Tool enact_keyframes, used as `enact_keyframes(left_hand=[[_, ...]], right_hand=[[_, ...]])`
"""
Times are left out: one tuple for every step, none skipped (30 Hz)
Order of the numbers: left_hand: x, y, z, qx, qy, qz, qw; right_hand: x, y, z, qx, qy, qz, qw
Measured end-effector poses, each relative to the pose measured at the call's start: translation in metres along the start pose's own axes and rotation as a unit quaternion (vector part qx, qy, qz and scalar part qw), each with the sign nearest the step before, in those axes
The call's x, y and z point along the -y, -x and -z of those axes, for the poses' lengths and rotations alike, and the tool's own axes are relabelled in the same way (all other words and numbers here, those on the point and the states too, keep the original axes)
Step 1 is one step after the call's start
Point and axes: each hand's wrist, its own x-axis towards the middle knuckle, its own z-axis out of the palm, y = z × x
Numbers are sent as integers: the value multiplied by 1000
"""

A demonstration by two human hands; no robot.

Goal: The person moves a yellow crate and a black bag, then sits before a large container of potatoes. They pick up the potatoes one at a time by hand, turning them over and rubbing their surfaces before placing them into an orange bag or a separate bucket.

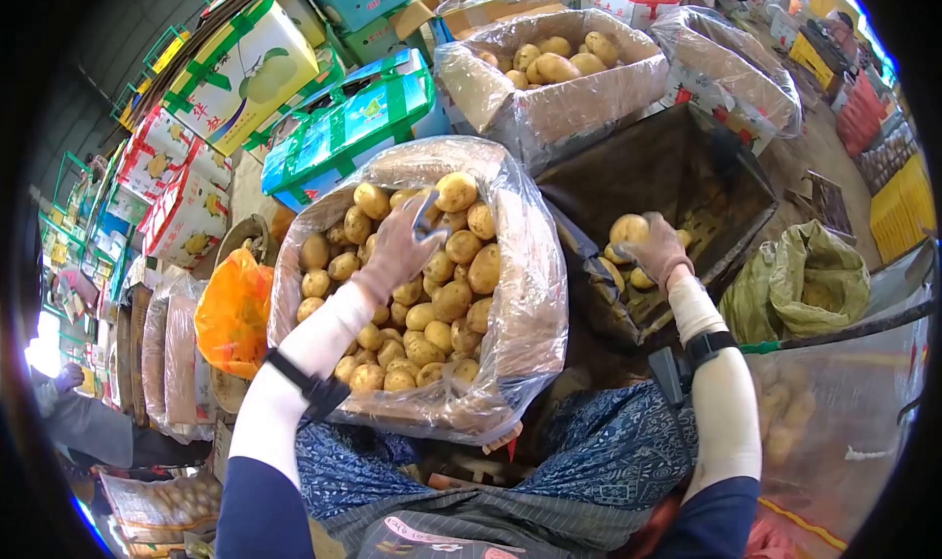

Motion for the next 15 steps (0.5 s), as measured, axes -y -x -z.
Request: enact_keyframes(left_hand=[[-2,-19,-7,0,0,-5,1000],[-4,-36,-14,-19,-97,-15,995],[-4,-48,-19,-36,-193,-24,980],[-1,-55,-22,-33,-192,-27,980],[3,-61,-22,-18,-199,-37,979],[5,-66,-21,-4,-205,-47,978],[7,-69,-18,15,-165,-51,985],[8,-67,-16,14,-166,-52,985],[0,-61,-8,35,-71,-27,997],[-3,-55,-2,57,24,0,998],[22,-52,-13,35,132,-21,990],[16,-42,-5,37,128,-21,991],[3,-24,7,84,321,64,941],[-12,-5,20,125,498,148,845],[-23,11,31,143,514,143,834]], right_hand=[[-13,-1,-3,44,47,-43,997],[-25,-1,-7,88,93,-86,988],[-21,3,-3,125,143,-132,973],[-24,3,-3,125,142,-137,972],[-28,3,-3,158,173,-136,963],[-32,3,-1,191,205,-135,950],[-33,4,1,190,205,-136,950],[-32,4,3,136,163,-103,972],[-31,4,4,80,119,-68,987],[-30,4,3,25,73,-33,996],[-31,4,-3,-24,47,20,998],[-19,8,4,-25,42,20,999],[5,16,19,30,-72,10,997],[24,21,25,85,-184,3,979],[31,23,20,84,-188,6,979]])
